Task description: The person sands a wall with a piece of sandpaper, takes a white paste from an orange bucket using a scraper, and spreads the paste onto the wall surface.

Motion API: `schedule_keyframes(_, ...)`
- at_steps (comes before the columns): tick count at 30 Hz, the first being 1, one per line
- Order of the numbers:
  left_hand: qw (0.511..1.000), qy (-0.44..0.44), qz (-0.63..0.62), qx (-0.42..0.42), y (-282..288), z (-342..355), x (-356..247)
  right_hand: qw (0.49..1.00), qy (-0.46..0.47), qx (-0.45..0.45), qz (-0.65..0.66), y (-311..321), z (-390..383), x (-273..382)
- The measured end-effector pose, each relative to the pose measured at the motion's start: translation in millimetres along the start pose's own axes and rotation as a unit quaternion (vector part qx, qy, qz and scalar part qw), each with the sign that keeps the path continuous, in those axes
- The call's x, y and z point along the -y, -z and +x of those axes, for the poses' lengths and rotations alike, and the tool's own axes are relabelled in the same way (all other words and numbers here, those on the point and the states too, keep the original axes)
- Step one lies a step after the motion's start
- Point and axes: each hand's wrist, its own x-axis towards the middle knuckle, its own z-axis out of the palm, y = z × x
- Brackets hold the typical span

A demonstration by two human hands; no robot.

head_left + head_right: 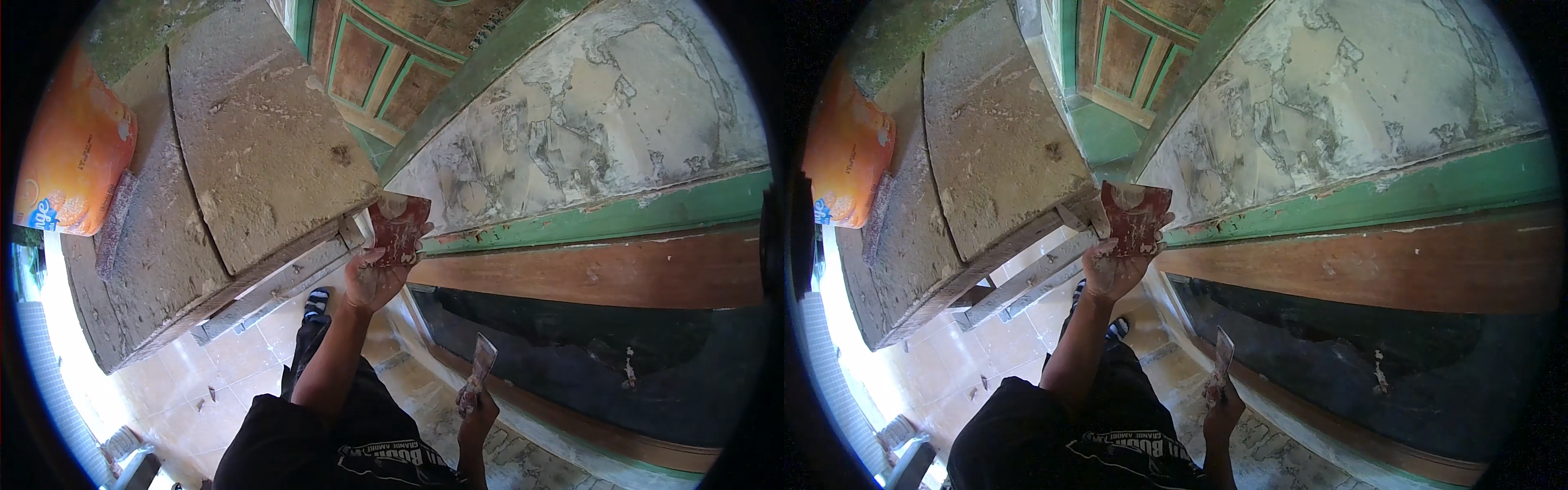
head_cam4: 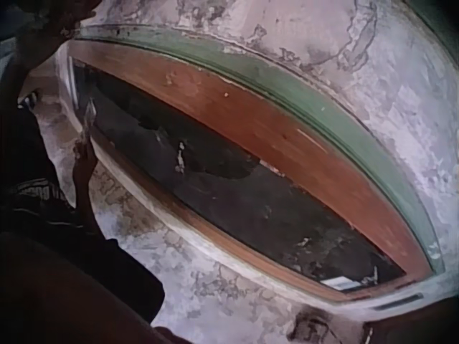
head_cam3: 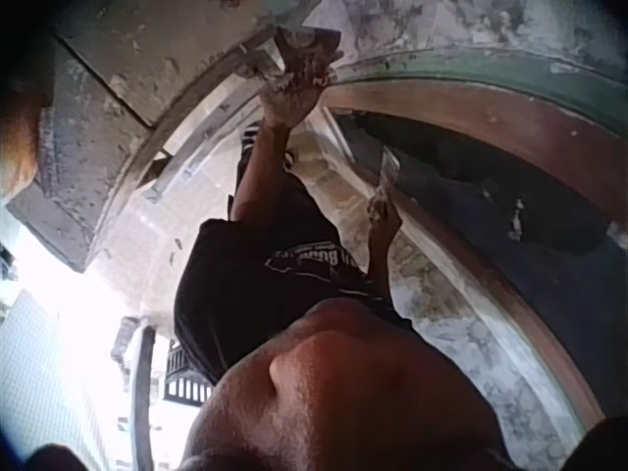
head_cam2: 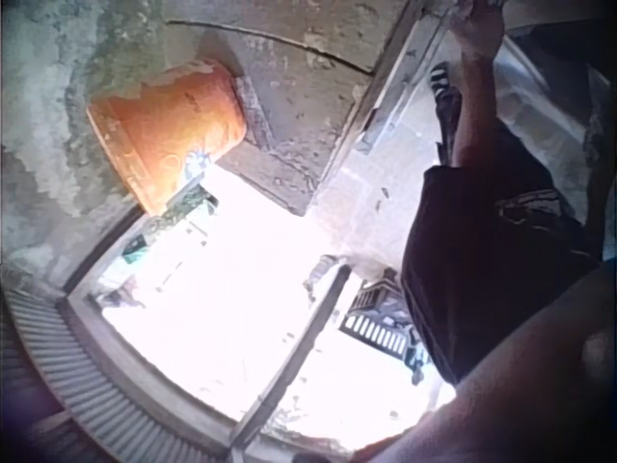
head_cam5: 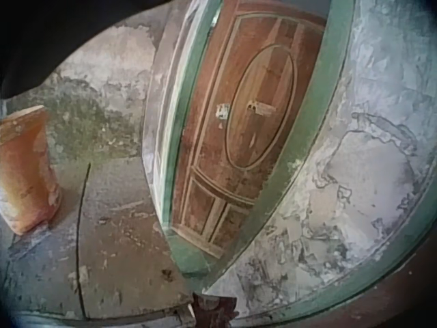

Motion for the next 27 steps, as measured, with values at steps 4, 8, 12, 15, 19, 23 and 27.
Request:
schedule_keyframes(4, 0.976, -0.091, 0.179, -0.084, 2.4, 9.9, 17.6, 1.000, -0.002, 0.008, 0.010, 2.0, 0.9, 0.6)
schedule_keyframes(8, 0.827, -0.179, 0.527, -0.082, 24.3, 29.6, 45.5, 1.000, -0.009, 0.020, 0.016, 2.4, 0.0, 0.3)
schedule_keyframes(12, 0.719, -0.232, 0.627, -0.192, 20.0, 53.4, 71.2, 1.000, 0.014, 0.011, 0.005, 0.4, -0.2, 3.1)
schedule_keyframes(15, 0.672, -0.262, 0.655, -0.225, 17.9, 68.0, 82.3, 1.000, -0.019, 0.010, 0.009, 1.3, -0.5, 8.7)
schedule_keyframes(19, 0.652, -0.274, 0.670, -0.225, 19.0, 78.6, 98.3, 1.000, -0.012, 0.001, -0.010, 6.6, -0.5, -6.4)
schedule_keyframes(23, 0.665, -0.269, 0.659, -0.224, 15.5, 76.2, 103.3, 1.000, 0.018, 0.001, -0.026, 8.2, 2.0, -21.1)
schedule_keyframes(27, 0.662, -0.249, 0.672, -0.217, 19.5, 59.1, 116.0, 1.000, -0.024, 0.007, -0.010, 3.5, 1.5, -2.7)
